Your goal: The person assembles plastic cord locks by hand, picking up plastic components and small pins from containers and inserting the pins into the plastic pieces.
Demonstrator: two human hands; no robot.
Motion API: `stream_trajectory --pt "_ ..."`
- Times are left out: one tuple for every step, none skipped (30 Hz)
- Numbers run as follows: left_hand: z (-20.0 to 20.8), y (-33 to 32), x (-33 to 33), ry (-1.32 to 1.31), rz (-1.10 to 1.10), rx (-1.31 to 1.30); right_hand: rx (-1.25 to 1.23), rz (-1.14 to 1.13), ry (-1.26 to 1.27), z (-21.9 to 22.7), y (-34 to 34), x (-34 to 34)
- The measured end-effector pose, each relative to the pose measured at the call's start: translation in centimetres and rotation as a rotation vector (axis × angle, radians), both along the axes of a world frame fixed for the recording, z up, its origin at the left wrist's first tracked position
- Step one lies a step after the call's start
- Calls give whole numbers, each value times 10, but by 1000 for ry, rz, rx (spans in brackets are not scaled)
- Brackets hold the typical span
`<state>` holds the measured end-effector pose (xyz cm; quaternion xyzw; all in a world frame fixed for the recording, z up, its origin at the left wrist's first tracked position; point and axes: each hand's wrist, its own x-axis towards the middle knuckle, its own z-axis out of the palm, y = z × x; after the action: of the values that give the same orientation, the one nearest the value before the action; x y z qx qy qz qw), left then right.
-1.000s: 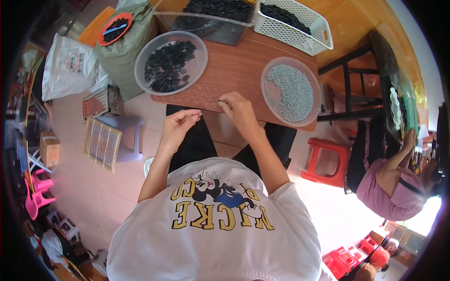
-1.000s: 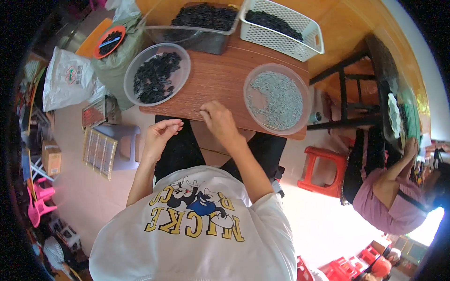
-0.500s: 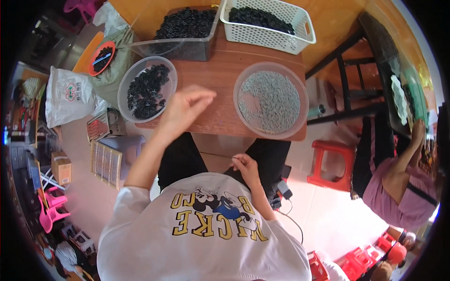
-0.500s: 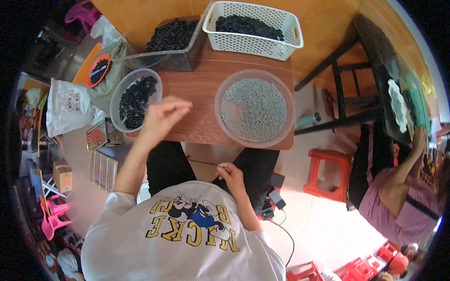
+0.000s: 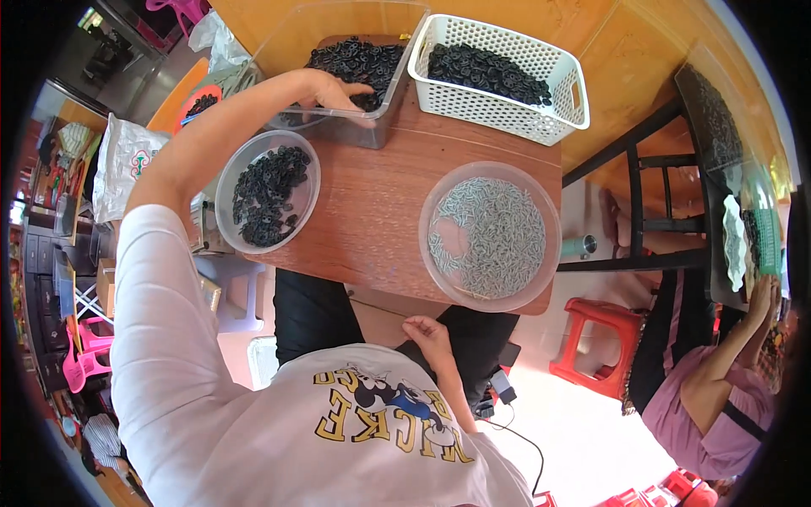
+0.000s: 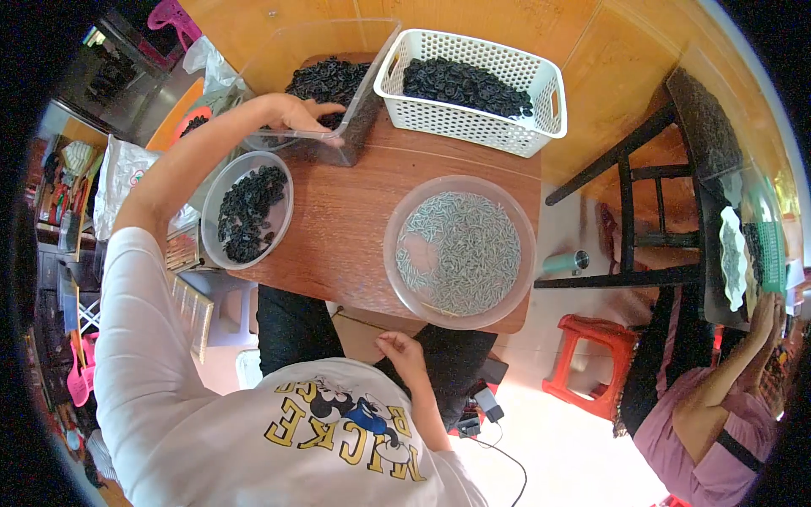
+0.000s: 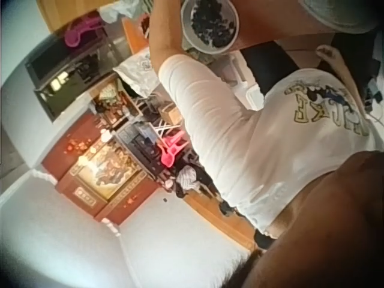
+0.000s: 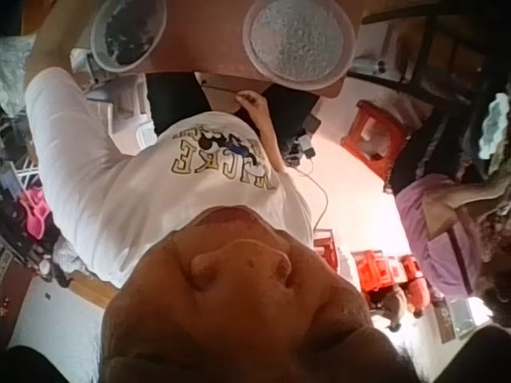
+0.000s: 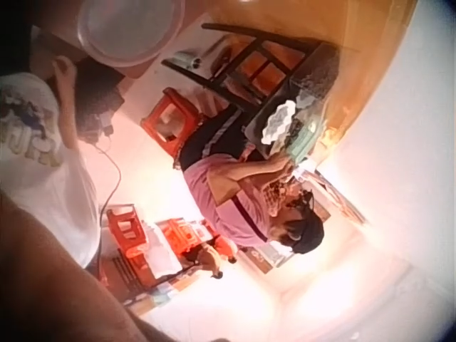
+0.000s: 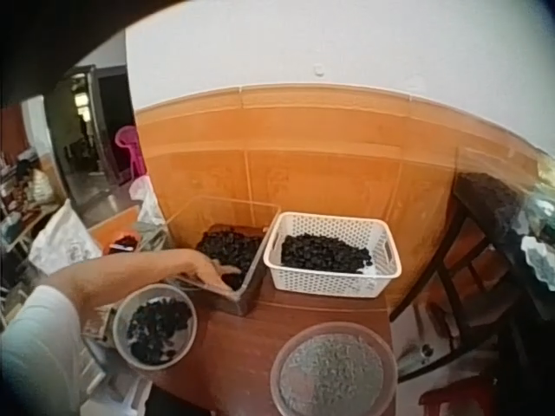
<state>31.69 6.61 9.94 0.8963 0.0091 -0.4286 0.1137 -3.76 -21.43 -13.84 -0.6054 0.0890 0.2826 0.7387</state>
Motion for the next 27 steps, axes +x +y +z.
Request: stream_trajectory --pt "-7 -2 4 2 -1 -4 -4 -1 2 1 0 1" --pt "-18 -3 7 -12 -59 41 17 -16 9 2 -1 1" --pt "-22 -3 9 -27 -115 89 40 -30 16 3 -1 2" --pt "-17 -5 6 -34 -101 66 10 6 36 1 -2 3" --pt "-28 2 12 -34 -97 67 11 10 36 1 -3 3" --pt "-49 15 24 -105 -211 43 27 13 49 0 -2 4" --pt "-53 13 26 -175 -330 19 43 12 64 -1 -2 3" --pt "-54 13 29 -174 -331 18 43 10 65 -4 -2 2" --pt "-41 -1 23 -46 -170 -134 46 6 65 -8 -2 1" --pt "-32 -6 18 78 1 -279 53 10 61 -9 -2 2" --pt "-35 -5 21 75 2 -279 53 11 59 -9 -2 3" --pt "-39 -3 23 43 74 -259 63 13 70 -6 -2 4" --pt "-43 0 25 11 145 -239 73 15 81 -3 -1 4" --pt "-45 5 28 7 148 -240 72 18 78 -1 -1 6" --pt "-45 7 29 -47 244 -274 68 24 79 1 -2 6" --pt "-45 10 30 -102 340 -308 64 30 79 2 -2 6" --pt "-44 15 33 -106 341 -311 61 32 75 3 -2 5" --pt "-41 21 36 -55 383 -367 71 15 68 3 -1 4" --pt "-37 27 39 -4 424 -423 81 -2 60 4 0 4" --pt "-35 34 40 -21 532 -495 80 2 53 6 1 4" --pt "-30 40 40 -49 643 -562 57 3 49 7 1 3" --pt "-24 47 39 -82 693 -641 34 5 46 8 1 2" --pt "-17 55 39 -115 745 -721 32 10 41 7 2 2" --pt "-10 65 37 -134 766 -819 -1 35 15 2 1 1" --pt "2 69 34 -95 798 -914 -35 55 -8 1 1 0" --pt "14 72 29 -111 793 -962 -37 60 -10 2 1 -2" --pt "29 64 23 -120 782 -1010 -21 36 -4 4 2 -2"
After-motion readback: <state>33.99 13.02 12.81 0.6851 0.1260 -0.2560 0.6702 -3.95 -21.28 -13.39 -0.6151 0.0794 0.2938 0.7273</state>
